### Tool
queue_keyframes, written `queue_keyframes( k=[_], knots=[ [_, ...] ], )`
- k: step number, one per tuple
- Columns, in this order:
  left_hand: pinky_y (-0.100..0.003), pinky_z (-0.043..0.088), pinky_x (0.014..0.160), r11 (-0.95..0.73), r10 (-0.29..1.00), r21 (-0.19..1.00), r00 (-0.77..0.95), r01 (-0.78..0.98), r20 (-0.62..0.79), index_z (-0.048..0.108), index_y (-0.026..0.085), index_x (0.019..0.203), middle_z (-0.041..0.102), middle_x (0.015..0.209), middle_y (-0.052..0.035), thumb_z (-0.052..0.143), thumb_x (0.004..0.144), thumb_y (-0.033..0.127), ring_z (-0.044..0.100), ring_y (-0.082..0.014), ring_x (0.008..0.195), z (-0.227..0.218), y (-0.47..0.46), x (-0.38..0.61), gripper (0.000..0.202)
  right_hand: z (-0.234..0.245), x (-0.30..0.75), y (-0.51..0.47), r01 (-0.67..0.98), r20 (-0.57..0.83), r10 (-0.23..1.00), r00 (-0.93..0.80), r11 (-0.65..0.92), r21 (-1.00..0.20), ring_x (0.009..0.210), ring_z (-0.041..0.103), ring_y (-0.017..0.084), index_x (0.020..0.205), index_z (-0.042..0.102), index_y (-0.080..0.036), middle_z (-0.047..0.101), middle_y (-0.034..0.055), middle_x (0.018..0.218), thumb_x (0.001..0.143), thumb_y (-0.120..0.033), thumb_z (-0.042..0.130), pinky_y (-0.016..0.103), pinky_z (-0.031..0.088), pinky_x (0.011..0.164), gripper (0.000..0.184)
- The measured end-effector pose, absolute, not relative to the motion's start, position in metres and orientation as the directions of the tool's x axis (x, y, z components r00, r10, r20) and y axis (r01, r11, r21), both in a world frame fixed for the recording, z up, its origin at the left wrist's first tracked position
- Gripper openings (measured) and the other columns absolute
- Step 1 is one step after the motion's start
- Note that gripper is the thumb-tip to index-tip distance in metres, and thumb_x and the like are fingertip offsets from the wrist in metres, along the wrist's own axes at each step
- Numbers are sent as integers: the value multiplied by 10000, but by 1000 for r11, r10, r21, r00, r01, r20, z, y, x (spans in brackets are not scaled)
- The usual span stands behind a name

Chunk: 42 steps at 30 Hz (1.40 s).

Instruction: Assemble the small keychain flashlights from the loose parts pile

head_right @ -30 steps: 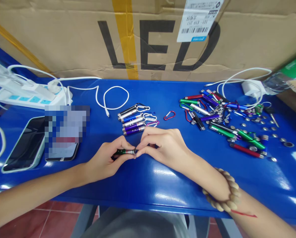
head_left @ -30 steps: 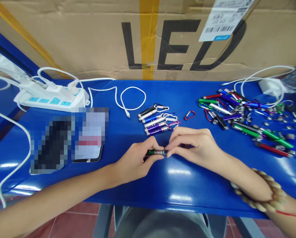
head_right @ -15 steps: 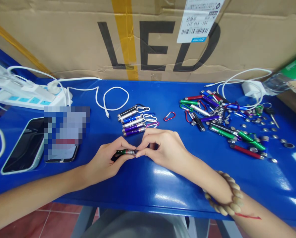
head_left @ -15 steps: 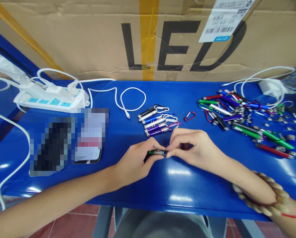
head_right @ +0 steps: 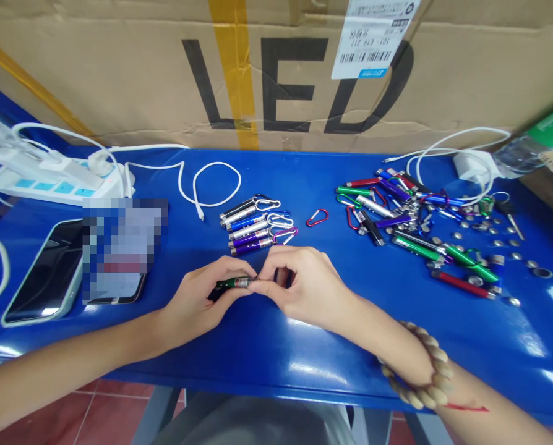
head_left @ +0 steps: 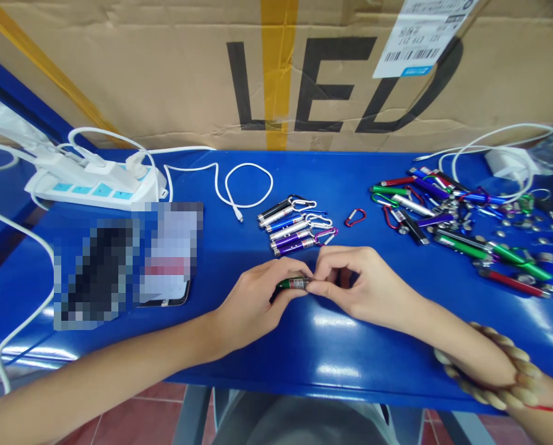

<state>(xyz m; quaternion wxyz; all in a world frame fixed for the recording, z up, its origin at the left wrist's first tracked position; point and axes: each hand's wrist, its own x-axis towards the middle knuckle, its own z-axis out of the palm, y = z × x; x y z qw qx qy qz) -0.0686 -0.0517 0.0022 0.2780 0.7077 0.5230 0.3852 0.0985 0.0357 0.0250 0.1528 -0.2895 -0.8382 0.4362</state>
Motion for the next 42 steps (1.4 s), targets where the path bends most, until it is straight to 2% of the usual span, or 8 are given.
queue_keyframes(
  k=[5, 9, 16, 21, 24, 29, 35, 42],
  knots=[
    [-206, 508, 773, -299, 954, 803, 139, 515, 267, 575, 198, 1000, 687, 890, 3, 559, 851, 115, 653, -124, 819, 3, -52, -68, 172, 26, 97, 36, 350, -49, 611, -790, 386, -854, 449, 442, 49, 549, 552, -145, 538, -12, 569, 768, -289, 604, 167, 353, 414, 267],
    [-222, 521, 738, -263, 964, 826, 110, 498, 240, 615, 202, 952, 699, 863, 0, 571, 843, 125, 657, -134, 772, 5, -51, -67, 141, 26, 98, 36, 348, -13, 609, -793, 436, -830, 443, 465, 50, 554, 559, -147, 547, -15, 556, 783, -311, 604, 163, 350, 410, 285],
    [-181, 505, 597, -124, 992, 902, 36, 414, 119, 588, 172, 952, 692, 785, 0, 535, 854, 121, 657, -121, 709, 9, -48, -66, 123, 22, 104, 38, 313, 372, 604, -705, 736, -601, 480, 517, 61, 732, 666, -182, 642, -5, 678, 738, -399, 683, 197, 403, 472, 218],
    [-195, 503, 605, -93, 996, 919, 44, 383, 83, 579, 157, 951, 694, 732, -5, 514, 867, 146, 662, -131, 709, 10, -46, -67, 107, 23, 107, 41, 174, 486, 452, -748, 840, -514, 610, 607, 76, 800, 705, -212, 674, -12, 733, 804, -260, 639, 183, 434, 526, 81],
    [-189, 478, 566, -120, 992, 907, 89, 404, 92, 580, 151, 925, 700, 747, -11, 512, 867, 156, 649, -122, 672, 10, -47, -68, 89, 22, 107, 42, 129, 461, 463, -757, 798, -589, 633, 608, 76, 753, 715, -228, 669, -21, 724, 789, -227, 655, 183, 434, 539, 70],
    [-191, 478, 567, -180, 981, 882, 150, 435, 127, 545, 173, 860, 704, 819, -6, 519, 855, 150, 640, -110, 654, 9, -49, -69, 35, 22, 104, 40, 161, 369, 559, -742, 684, -711, 551, 555, 72, 672, 712, -215, 651, -21, 648, 751, -312, 684, 197, 412, 509, 128],
    [-197, 512, 604, -211, 976, 862, 143, 460, 163, 515, 190, 802, 696, 787, 3, 547, 832, 137, 670, -129, 708, 6, -51, -68, 69, 24, 101, 40, 311, 129, 665, -736, 502, -807, 496, 517, 72, 593, 713, -203, 648, -4, 609, 688, -415, 713, 199, 360, 449, 232],
    [-188, 513, 669, -294, 956, 823, 130, 486, 264, 548, 190, 856, 679, 800, 12, 565, 834, 105, 656, -114, 729, 3, -53, -69, 89, 21, 99, 39, 319, -79, 690, -719, 227, -920, 478, 511, 81, 596, 692, -163, 622, -1, 542, 661, -337, 731, 193, 382, 432, 189]
  ],
)
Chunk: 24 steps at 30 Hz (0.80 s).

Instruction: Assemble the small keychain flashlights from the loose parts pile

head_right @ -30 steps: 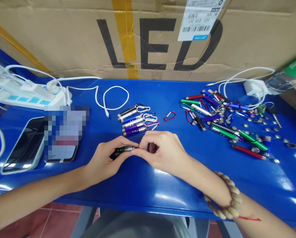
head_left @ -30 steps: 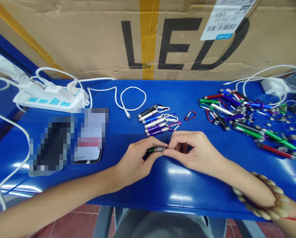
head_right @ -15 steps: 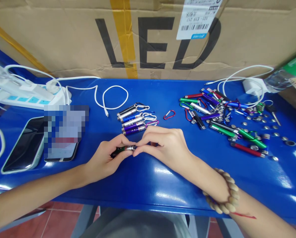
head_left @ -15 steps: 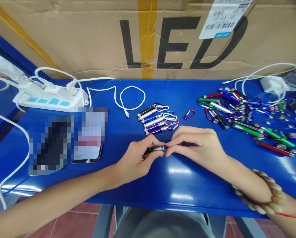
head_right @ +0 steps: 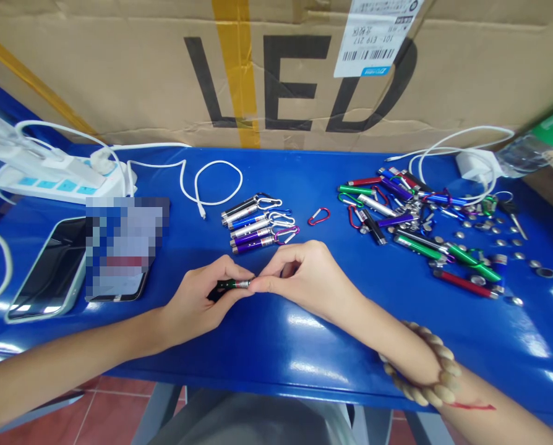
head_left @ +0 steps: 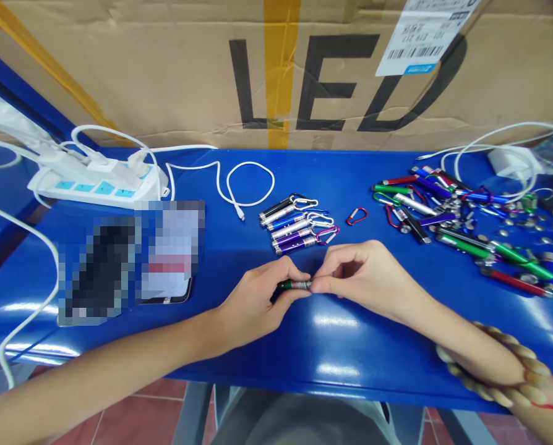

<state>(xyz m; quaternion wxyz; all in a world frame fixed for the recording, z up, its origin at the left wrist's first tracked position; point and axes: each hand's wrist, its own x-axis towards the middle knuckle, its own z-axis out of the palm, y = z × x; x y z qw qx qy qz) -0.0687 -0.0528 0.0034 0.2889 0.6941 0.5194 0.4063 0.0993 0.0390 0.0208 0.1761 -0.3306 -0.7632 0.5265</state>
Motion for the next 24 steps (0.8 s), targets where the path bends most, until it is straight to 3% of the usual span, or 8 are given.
queue_keyframes(
  k=[5, 11, 17, 24],
  knots=[
    [-185, 490, 740, -319, 948, 808, 156, 495, 278, 557, 201, 960, 669, 877, 15, 549, 856, 102, 633, -104, 787, 5, -53, -68, 144, 24, 99, 40, 312, -151, 669, -728, 127, -941, 434, 475, 65, 571, 668, -156, 576, -19, 484, 652, -340, 735, 179, 368, 400, 211],
    [-231, 467, 785, -302, 952, 802, 201, 515, 229, 553, 189, 1000, 657, 929, -15, 546, 876, 179, 592, -140, 849, 9, -51, -69, 124, 30, 100, 38, 289, -91, 691, -717, 176, -941, 457, 483, 64, 550, 643, -160, 566, -24, 505, 661, -326, 732, 171, 376, 408, 219],
    [-306, 402, 844, -378, 923, 735, 292, 562, 252, 531, 162, 1038, 633, 947, -44, 395, 942, 164, 531, -169, 888, 10, -50, -72, 167, 32, 101, 39, 273, -60, 699, -713, 198, -941, 477, 499, 66, 559, 644, -165, 599, -17, 552, 650, -328, 745, 176, 384, 431, 212],
    [-247, 424, 743, -381, 922, 715, 298, 587, 247, 547, 153, 952, 624, 829, -22, 367, 946, 155, 544, -140, 767, 9, -49, -71, 180, 32, 101, 42, 296, -67, 694, -717, 217, -930, 476, 486, 76, 547, 671, -173, 599, -13, 526, 625, -322, 764, 192, 350, 425, 193]
  ],
)
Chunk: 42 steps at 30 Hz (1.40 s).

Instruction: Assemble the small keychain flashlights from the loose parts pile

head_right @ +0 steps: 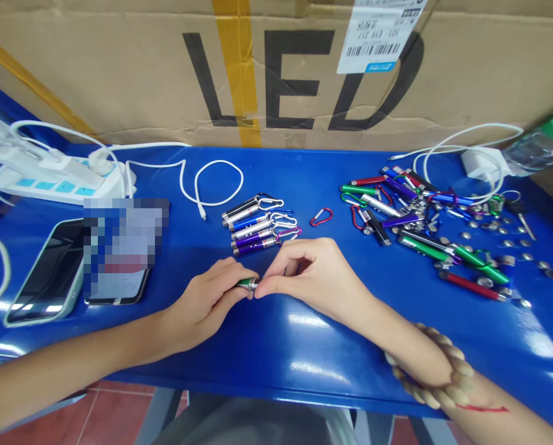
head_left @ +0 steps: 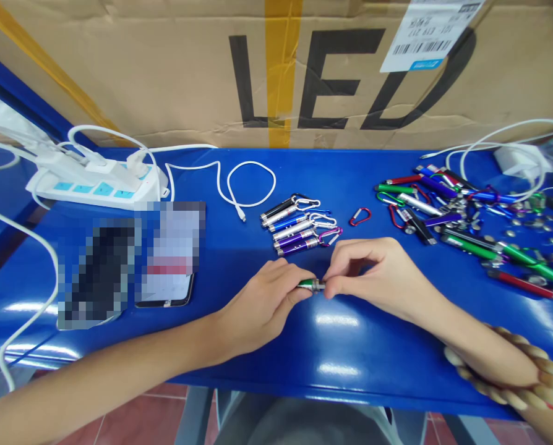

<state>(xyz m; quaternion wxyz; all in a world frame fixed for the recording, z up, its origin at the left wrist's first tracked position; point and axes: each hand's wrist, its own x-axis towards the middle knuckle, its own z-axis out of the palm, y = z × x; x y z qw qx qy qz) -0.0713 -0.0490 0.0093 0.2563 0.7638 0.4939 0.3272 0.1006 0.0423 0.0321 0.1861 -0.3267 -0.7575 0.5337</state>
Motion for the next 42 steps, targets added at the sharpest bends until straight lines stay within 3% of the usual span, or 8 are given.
queue_keyframes(
  k=[7, 13, 20, 27, 35, 42],
  knots=[
    [-208, 450, 626, -386, 922, 691, 281, 611, 267, 563, 151, 921, 655, 782, -10, 370, 939, 182, 598, -122, 669, 8, -51, -70, 197, 28, 101, 46, 294, -23, 590, -807, 368, -882, 493, 491, 56, 593, 701, -182, 593, -24, 554, 730, -324, 689, 174, 340, 444, 197],
    [-222, 457, 605, -408, 913, 646, 313, 646, 263, 578, 145, 897, 661, 764, -20, 355, 938, 179, 610, -130, 658, 5, -52, -70, 229, 25, 105, 47, 220, -12, 409, -912, 467, -856, 557, 541, 41, 688, 697, -185, 607, -25, 648, 842, -249, 577, 147, 373, 516, 205],
    [-236, 450, 538, -453, 885, 507, 301, 734, 355, 588, 136, 894, 628, 668, -14, 329, 949, 198, 580, -134, 576, 2, -53, -69, 272, 28, 104, 44, 202, 38, 367, -930, 593, -779, 568, 547, 56, 693, 672, -167, 615, -6, 656, 878, -233, 519, 158, 376, 524, 249],
    [-269, 493, 572, -483, 854, 464, 283, 742, 436, 591, 101, 968, 676, 717, -40, 372, 936, 147, 589, -145, 598, -2, -52, -66, 226, 34, 102, 34, 311, -7, 500, -866, 528, -790, 475, 529, 58, 612, 653, -151, 605, -14, 537, 856, -253, 548, 168, 378, 480, 285],
    [-278, 514, 710, -509, 827, 443, 276, 738, 490, 560, 127, 1114, 724, 878, -39, 415, 907, 75, 667, -139, 751, -3, -54, -68, 257, 31, 102, 32, 345, -53, 510, -859, 499, -795, 470, 531, 63, 583, 620, -140, 615, 3, 554, 861, -263, 521, 164, 378, 457, 319],
    [-259, 504, 719, -514, 832, 512, 254, 688, 494, 530, 197, 1207, 722, 878, -16, 445, 899, 79, 664, -128, 764, -1, -54, -67, 341, 34, 100, 33, 349, -183, 483, -856, 280, -894, 427, 476, 44, 597, 590, -142, 539, -31, 490, 875, -294, 492, 145, 369, 430, 332]
  ],
)
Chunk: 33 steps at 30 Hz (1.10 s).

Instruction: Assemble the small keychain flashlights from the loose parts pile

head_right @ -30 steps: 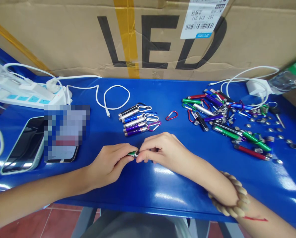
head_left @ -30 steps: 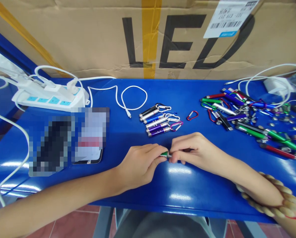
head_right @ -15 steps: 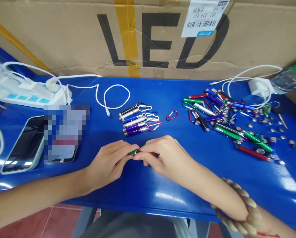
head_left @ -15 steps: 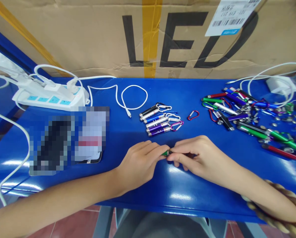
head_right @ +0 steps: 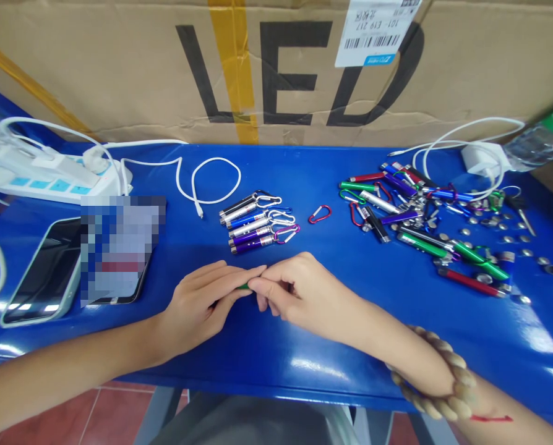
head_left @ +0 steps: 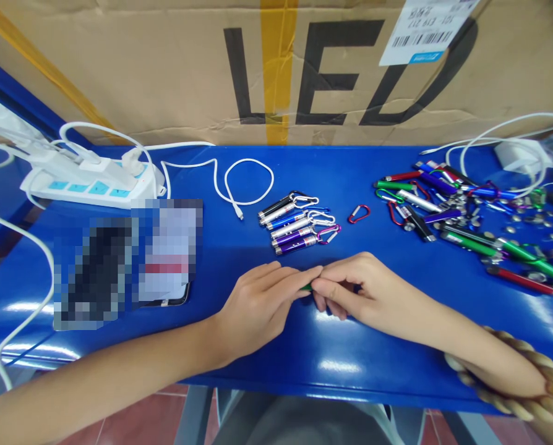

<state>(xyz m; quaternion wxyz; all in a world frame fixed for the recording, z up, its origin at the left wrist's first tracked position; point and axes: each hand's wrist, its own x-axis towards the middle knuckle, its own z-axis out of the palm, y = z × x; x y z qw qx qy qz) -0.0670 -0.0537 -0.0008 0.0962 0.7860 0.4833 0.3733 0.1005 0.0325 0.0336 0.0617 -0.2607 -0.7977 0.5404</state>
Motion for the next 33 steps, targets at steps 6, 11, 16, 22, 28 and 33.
queue_keyframes(
  k=[6, 11, 16, 22, 28, 33],
  knots=[
    [-275, 509, 621, -522, 827, 516, 256, 679, 500, 571, 150, 1151, 704, 825, -46, 459, 878, 66, 622, -149, 665, -3, -53, -67, 306, 34, 98, 32, 393, -293, 464, -836, 134, -910, 406, 461, 50, 576, 570, -143, 500, -35, 455, 877, -397, 478, 162, 357, 421, 405],
    [-278, 517, 619, -494, 850, 530, 254, 689, 461, 568, 143, 1145, 689, 813, -49, 441, 900, 98, 607, -149, 662, -3, -53, -67, 280, 34, 96, 31, 421, -330, 490, -807, 84, -903, 411, 458, 52, 555, 554, -140, 486, -35, 447, 860, -437, 490, 165, 350, 425, 430],
    [-267, 510, 648, -462, 874, 603, 219, 650, 433, 577, 165, 1145, 674, 822, -38, 448, 896, 88, 602, -141, 692, -2, -52, -67, 290, 32, 95, 30, 401, -309, 505, -806, 80, -913, 414, 458, 52, 570, 568, -143, 485, -36, 451, 879, -416, 465, 165, 347, 426, 425],
    [-261, 501, 658, -429, 894, 664, 184, 613, 408, 599, 163, 1112, 662, 806, -38, 448, 893, 82, 594, -138, 700, -1, -53, -69, 278, 28, 96, 31, 386, -276, 507, -817, 125, -914, 416, 464, 50, 583, 598, -143, 498, -32, 450, 897, -393, 442, 161, 355, 433, 430],
    [-262, 508, 691, -355, 930, 731, 137, 583, 342, 608, 159, 1058, 682, 819, -37, 458, 897, 111, 620, -140, 729, 3, -52, -68, 225, 27, 98, 34, 404, -95, 623, -776, 376, -834, 439, 459, 58, 556, 605, -158, 528, -28, 477, 846, -428, 531, 175, 349, 431, 403],
    [-246, 518, 741, -276, 956, 791, 70, 546, 285, 604, 161, 1027, 694, 908, -41, 468, 888, 104, 643, -137, 798, 5, -51, -68, 202, 24, 102, 36, 329, 241, 657, -714, 619, -713, 497, 495, 67, 779, 660, -172, 561, -24, 593, 743, -388, 678, 180, 428, 479, 220]
  ],
)
